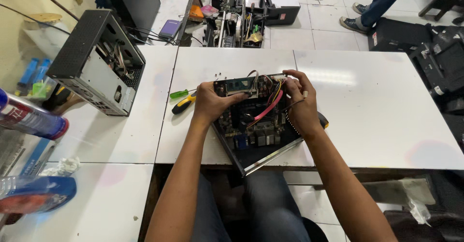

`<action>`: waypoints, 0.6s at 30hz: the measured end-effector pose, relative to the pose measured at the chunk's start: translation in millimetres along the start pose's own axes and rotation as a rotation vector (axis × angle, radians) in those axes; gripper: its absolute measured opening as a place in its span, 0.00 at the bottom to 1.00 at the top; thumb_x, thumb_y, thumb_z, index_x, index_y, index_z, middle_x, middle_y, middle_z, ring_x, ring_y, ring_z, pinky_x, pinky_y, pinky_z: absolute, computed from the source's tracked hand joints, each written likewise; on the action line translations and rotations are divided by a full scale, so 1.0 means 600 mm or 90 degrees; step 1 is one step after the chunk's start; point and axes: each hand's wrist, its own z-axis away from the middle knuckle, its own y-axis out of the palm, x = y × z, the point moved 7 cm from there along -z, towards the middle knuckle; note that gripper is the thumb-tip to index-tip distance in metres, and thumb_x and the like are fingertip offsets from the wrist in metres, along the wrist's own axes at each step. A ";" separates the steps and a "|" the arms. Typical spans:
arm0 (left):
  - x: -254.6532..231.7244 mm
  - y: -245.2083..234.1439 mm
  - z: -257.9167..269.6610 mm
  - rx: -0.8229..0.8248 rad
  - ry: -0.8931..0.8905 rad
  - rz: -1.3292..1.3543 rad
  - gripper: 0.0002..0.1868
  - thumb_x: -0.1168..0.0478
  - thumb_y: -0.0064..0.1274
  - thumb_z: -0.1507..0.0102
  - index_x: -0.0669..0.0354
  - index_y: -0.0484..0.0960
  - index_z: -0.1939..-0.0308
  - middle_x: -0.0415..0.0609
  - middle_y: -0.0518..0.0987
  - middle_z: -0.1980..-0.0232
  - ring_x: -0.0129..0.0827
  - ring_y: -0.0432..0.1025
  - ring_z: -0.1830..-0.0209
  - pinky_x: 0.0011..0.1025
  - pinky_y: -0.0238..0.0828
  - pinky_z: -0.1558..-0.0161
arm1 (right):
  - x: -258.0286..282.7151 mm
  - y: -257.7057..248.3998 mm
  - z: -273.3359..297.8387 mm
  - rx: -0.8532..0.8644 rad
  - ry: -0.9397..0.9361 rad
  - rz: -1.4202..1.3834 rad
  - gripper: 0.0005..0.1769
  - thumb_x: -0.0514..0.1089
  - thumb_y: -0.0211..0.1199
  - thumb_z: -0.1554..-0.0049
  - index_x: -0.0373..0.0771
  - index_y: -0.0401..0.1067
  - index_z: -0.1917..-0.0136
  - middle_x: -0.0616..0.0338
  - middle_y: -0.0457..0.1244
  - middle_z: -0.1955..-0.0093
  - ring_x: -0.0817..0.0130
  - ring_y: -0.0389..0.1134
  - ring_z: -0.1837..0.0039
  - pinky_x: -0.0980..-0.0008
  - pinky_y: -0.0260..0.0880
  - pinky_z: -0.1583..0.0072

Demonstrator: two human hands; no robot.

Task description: The person removes a motherboard from a computer case, disconnects several cables, and then places the motherboard on the table. They proceed to remove the CPU fan and then reattach it to the motherboard.

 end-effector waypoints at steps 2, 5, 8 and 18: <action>-0.001 0.002 0.000 0.002 0.002 -0.003 0.33 0.49 0.82 0.51 0.48 0.67 0.89 0.37 0.65 0.90 0.23 0.56 0.87 0.25 0.53 0.78 | 0.001 0.001 0.001 -0.003 -0.001 -0.005 0.15 0.48 0.60 0.30 0.42 0.73 0.32 0.57 0.69 0.51 0.68 0.74 0.49 0.67 0.81 0.49; -0.036 -0.002 0.003 0.004 0.008 0.001 0.32 0.50 0.82 0.50 0.48 0.67 0.88 0.35 0.65 0.90 0.21 0.56 0.86 0.24 0.53 0.78 | 0.005 0.004 0.002 -0.004 -0.002 -0.008 0.15 0.47 0.60 0.30 0.41 0.73 0.32 0.57 0.69 0.51 0.68 0.74 0.49 0.67 0.81 0.49; -0.017 0.000 0.002 0.008 0.004 0.005 0.32 0.50 0.82 0.50 0.47 0.67 0.88 0.35 0.65 0.90 0.20 0.57 0.85 0.23 0.54 0.78 | 0.004 0.002 0.002 -0.002 0.002 -0.004 0.15 0.47 0.60 0.29 0.42 0.73 0.32 0.57 0.69 0.51 0.68 0.74 0.48 0.67 0.81 0.48; -0.020 0.002 0.004 0.012 -0.010 -0.005 0.32 0.48 0.81 0.50 0.47 0.68 0.88 0.35 0.66 0.90 0.22 0.58 0.86 0.24 0.55 0.77 | 0.010 0.006 0.005 -0.002 -0.003 0.007 0.15 0.48 0.60 0.30 0.43 0.73 0.32 0.56 0.70 0.50 0.67 0.75 0.47 0.67 0.81 0.48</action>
